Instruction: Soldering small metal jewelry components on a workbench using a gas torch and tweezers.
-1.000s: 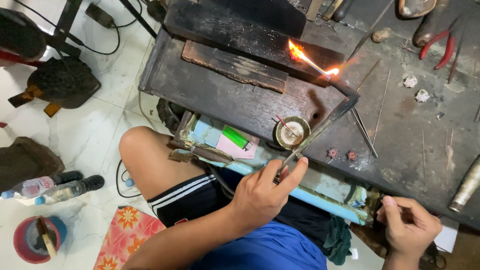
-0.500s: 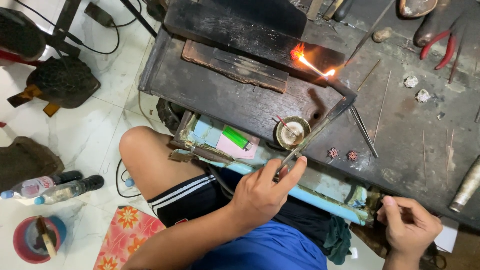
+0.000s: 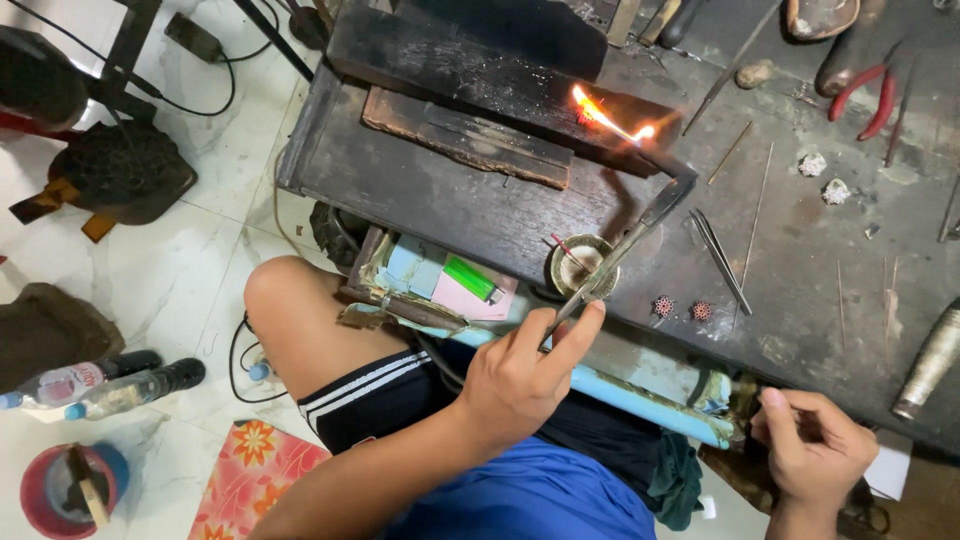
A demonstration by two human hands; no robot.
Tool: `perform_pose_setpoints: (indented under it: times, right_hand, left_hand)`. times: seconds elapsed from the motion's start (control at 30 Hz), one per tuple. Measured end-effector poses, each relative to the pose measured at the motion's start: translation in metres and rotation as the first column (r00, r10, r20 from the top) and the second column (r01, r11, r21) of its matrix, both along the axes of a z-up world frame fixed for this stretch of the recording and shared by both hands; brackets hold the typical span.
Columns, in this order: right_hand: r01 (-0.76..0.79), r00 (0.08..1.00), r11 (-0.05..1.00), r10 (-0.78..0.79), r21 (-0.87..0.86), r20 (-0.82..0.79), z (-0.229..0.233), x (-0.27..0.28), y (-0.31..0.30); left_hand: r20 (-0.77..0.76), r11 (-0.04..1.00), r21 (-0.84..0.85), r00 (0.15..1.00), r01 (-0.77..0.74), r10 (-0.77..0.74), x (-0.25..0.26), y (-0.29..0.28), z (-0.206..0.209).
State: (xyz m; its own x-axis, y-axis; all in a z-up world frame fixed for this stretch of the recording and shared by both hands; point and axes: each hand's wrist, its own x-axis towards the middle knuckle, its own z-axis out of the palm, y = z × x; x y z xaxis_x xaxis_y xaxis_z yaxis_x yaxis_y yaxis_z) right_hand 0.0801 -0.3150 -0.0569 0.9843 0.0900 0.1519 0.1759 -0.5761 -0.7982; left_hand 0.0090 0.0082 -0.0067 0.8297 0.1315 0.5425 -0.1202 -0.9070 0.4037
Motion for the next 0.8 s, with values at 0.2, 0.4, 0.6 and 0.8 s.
perform_pose_setpoints:
  times: [0.2,0.4,0.6,0.8]
  right_hand:
    - [0.013,1.0,0.999,-0.013,-0.032,0.006,-0.002,0.0,-0.001]
    - [-0.008,1.0,0.999,0.008,0.034,0.016,0.003,0.001,0.007]
    - [-0.051,0.997,0.998,0.049,0.026,0.055,0.015,0.005,0.013]
    - [-0.08,0.993,0.996,0.077,0.031,0.091,0.02,0.005,0.017]
  left_hand:
    - [-0.059,0.999,-0.041,0.998,0.013,-0.015,-0.001,0.005,-0.006]
    - [-0.003,0.972,-0.22,0.997,0.078,-0.081,0.003,0.034,0.01]
    - [0.508,0.984,-0.173,0.852,-0.04,0.124,-0.002,0.135,0.057]
    - [0.574,0.949,-0.296,0.773,-0.109,0.268,-0.034,0.222,0.09]
